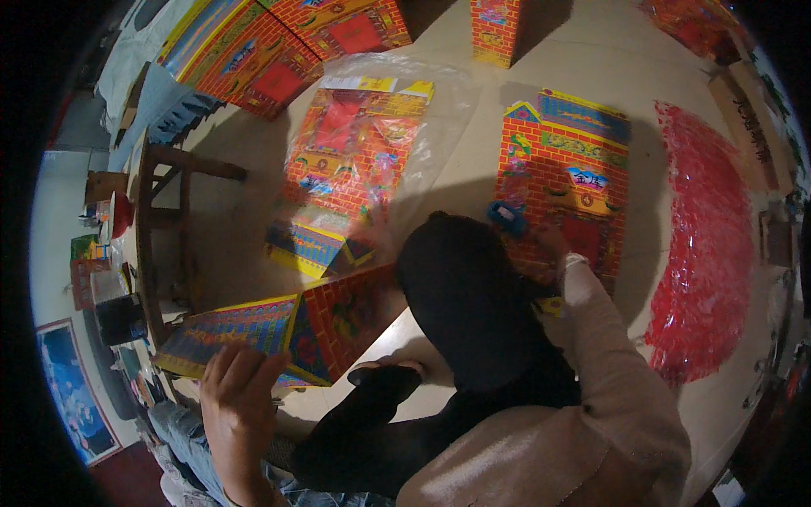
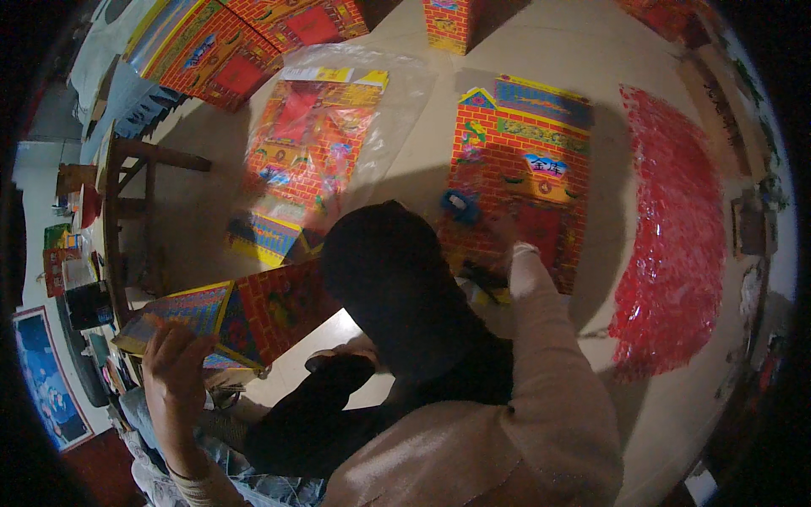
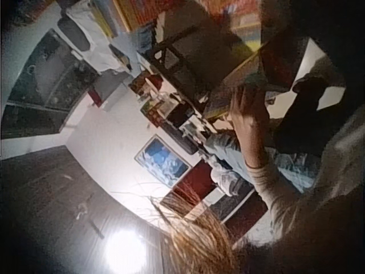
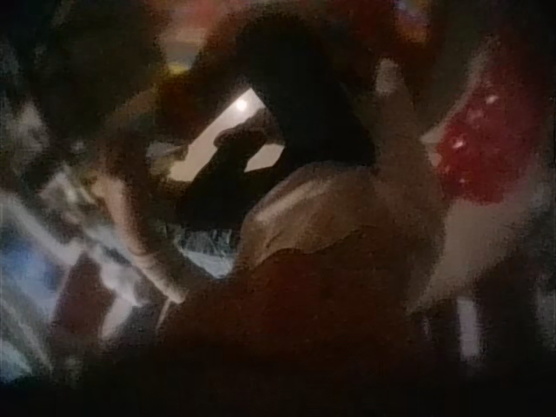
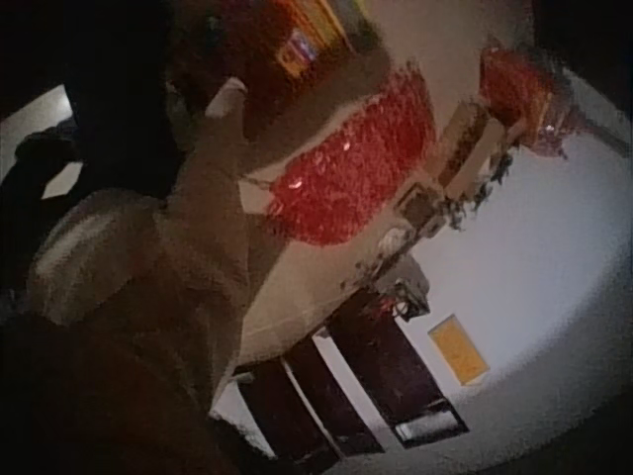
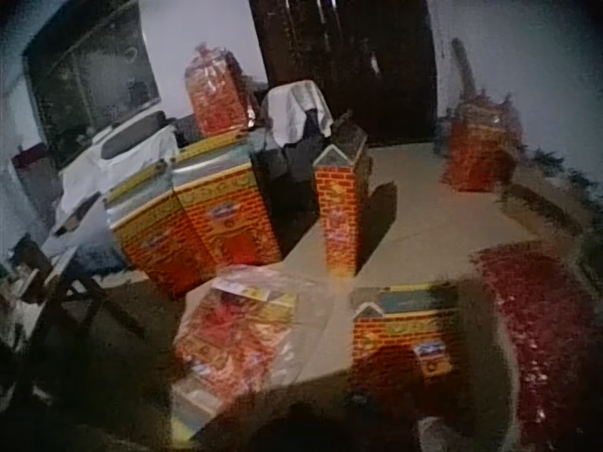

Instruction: The person sits on the floor and assembles a colorful printed cardboard box. They fold the flaps, align the edges, and secure the seams with tape. The person repeats this process for multiple boxes, stacking the finished ones nearby.

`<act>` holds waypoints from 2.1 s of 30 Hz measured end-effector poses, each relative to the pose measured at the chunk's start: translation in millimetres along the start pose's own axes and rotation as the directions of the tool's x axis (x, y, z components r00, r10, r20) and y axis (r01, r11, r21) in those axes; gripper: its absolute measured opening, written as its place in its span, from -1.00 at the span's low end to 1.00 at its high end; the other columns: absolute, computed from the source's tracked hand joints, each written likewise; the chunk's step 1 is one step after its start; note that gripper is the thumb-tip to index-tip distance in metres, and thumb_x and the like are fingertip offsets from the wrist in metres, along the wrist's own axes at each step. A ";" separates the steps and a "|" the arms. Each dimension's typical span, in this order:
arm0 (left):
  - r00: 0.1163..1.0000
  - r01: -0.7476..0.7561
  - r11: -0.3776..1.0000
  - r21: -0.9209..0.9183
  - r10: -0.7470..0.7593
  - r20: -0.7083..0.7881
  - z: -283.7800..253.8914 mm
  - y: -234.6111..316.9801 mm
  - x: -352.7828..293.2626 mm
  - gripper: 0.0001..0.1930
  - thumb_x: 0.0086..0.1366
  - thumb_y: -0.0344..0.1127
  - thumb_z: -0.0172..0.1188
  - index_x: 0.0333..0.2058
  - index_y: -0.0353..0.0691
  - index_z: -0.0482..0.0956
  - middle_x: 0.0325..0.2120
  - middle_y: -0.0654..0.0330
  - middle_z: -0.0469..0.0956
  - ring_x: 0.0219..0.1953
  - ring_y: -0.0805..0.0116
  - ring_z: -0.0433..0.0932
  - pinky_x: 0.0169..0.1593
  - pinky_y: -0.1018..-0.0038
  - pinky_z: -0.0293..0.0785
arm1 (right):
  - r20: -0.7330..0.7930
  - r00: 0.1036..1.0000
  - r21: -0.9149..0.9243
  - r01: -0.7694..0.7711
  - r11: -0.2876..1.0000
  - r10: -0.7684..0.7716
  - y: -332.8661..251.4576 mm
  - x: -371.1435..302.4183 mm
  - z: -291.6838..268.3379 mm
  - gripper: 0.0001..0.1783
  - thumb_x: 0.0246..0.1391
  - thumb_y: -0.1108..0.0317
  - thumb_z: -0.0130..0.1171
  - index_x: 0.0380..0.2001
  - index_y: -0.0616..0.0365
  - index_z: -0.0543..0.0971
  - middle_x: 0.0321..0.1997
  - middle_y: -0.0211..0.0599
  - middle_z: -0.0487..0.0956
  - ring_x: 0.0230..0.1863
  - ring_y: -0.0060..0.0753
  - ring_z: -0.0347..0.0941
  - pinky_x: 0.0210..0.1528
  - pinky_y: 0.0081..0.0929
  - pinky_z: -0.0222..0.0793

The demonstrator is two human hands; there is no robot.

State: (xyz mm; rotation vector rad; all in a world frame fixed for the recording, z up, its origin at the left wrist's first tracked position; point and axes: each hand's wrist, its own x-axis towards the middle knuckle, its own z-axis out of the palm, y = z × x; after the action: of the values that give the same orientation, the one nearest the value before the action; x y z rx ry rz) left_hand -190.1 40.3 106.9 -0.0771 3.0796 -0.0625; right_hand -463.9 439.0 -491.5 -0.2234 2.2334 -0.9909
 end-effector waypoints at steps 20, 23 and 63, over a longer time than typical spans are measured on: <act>0.974 -0.201 0.976 -0.077 0.191 -0.125 8.2 -23.0 1.9 -0.66 -0.11 -0.53 0.27 -0.25 -0.29 0.67 -0.35 0.09 0.54 -0.16 0.02 0.62 -0.08 0.19 0.62 | -0.576 0.615 0.226 0.753 0.618 -0.538 -385.6 -189.2 -71.4 -0.92 0.28 0.54 0.26 -0.18 0.18 0.58 -0.23 -0.39 0.58 -0.15 -0.51 0.50 -0.05 -0.55 0.44; 0.963 -0.232 0.971 -0.062 0.220 -0.158 13.5 -26.3 1.9 -0.71 -0.06 -0.53 0.24 -0.27 -0.29 0.65 -0.34 0.09 0.56 -0.16 0.02 0.62 -0.11 0.18 0.61 | -0.349 0.302 0.029 0.950 0.312 -0.887 -446.3 -257.1 -51.3 -0.86 0.18 0.55 0.36 -0.23 0.16 0.60 -0.28 -0.27 0.61 -0.23 -0.36 0.58 -0.13 -0.43 0.51; 0.899 -0.339 0.937 -0.085 0.296 -0.324 32.5 -33.1 -8.0 -0.84 0.09 -0.34 0.32 -0.32 -0.22 0.64 -0.36 0.21 0.56 -0.19 0.18 0.63 -0.12 0.27 0.63 | 0.016 0.702 -0.068 0.712 0.699 -0.712 -489.7 -294.0 56.8 -0.72 0.12 0.20 0.47 -0.22 0.10 0.64 -0.32 -0.22 0.71 -0.36 -0.08 0.67 -0.30 -0.26 0.56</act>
State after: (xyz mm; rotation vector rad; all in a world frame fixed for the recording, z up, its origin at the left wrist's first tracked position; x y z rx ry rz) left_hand -178.5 6.4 76.4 0.4776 3.3516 0.1744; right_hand -258.3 183.0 -20.7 -1.2008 2.2105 -1.2932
